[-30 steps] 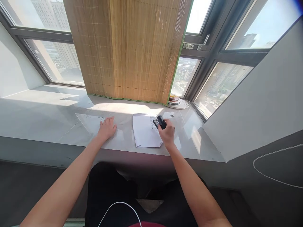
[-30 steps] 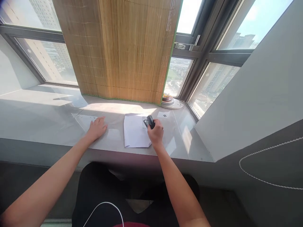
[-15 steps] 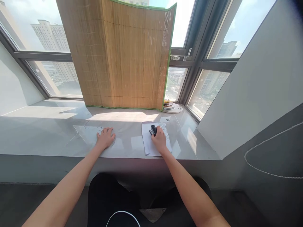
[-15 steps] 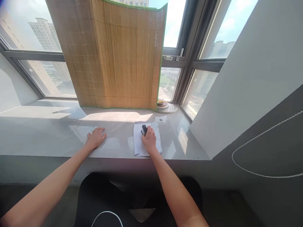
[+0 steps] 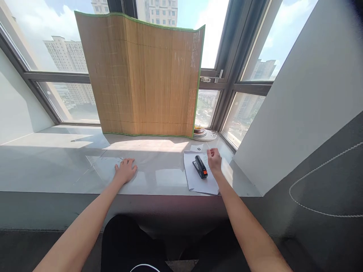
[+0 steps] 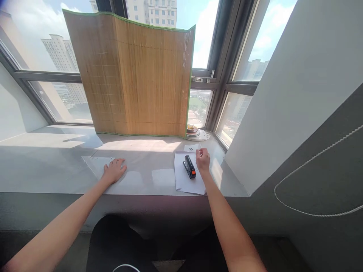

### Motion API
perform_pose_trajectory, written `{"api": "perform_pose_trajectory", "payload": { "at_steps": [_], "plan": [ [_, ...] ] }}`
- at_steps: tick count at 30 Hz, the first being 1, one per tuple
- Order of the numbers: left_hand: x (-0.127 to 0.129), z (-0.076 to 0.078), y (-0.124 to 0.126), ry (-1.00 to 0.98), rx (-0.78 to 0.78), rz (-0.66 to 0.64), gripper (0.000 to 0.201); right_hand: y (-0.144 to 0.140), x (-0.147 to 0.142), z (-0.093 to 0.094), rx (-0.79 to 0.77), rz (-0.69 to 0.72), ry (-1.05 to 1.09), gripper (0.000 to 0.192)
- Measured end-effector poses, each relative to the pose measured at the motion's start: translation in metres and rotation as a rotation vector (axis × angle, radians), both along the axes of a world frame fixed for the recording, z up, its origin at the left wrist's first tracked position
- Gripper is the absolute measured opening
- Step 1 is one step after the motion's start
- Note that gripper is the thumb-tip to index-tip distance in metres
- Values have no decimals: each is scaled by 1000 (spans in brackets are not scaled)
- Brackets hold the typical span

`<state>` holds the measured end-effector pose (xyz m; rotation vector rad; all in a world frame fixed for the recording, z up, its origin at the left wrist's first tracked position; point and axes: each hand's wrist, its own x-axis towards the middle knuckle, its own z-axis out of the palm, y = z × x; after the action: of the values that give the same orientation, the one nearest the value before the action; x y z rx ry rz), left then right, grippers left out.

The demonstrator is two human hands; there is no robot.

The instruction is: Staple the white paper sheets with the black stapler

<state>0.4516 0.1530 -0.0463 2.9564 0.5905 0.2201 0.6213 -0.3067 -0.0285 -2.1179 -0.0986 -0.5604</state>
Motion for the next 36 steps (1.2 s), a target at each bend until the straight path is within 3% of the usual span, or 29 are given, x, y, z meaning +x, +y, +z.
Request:
{"api": "perform_pose_trajectory", "payload": {
  "at_steps": [3, 6, 8, 12, 17, 21, 25, 30, 36],
  "plan": [
    [-1, 1, -1, 0, -13, -7, 57, 3, 39, 3, -306, 90, 25, 37],
    [-2, 1, 0, -12, -10, -3, 56, 17, 62, -9, -614, 217, 146, 57],
    [-2, 0, 0, -11, -8, -4, 54, 25, 68, -19, -729, 267, 222, 67],
    [-2, -1, 0, -7, 4, 7, 53, 29, 72, -30, -802, 308, 284, 75],
    [-3, 1, -1, -7, 4, -1, 54, 29, 75, -31, -871, 295, 313, 76],
    [-3, 1, -1, -2, -3, -3, 53, 45, 74, -30, -871, 285, 337, 77],
    [-3, 0, 1, 6, -28, -3, 53, 89, 62, -25, -851, 328, 342, 78],
    [-3, 1, 3, 7, -65, -18, 54, 173, 33, -21, -821, 424, 244, 72],
    [-7, 2, 14, -83, -237, 52, 63, 256, 0, -17, -779, 539, 197, 73]
  ]
}}
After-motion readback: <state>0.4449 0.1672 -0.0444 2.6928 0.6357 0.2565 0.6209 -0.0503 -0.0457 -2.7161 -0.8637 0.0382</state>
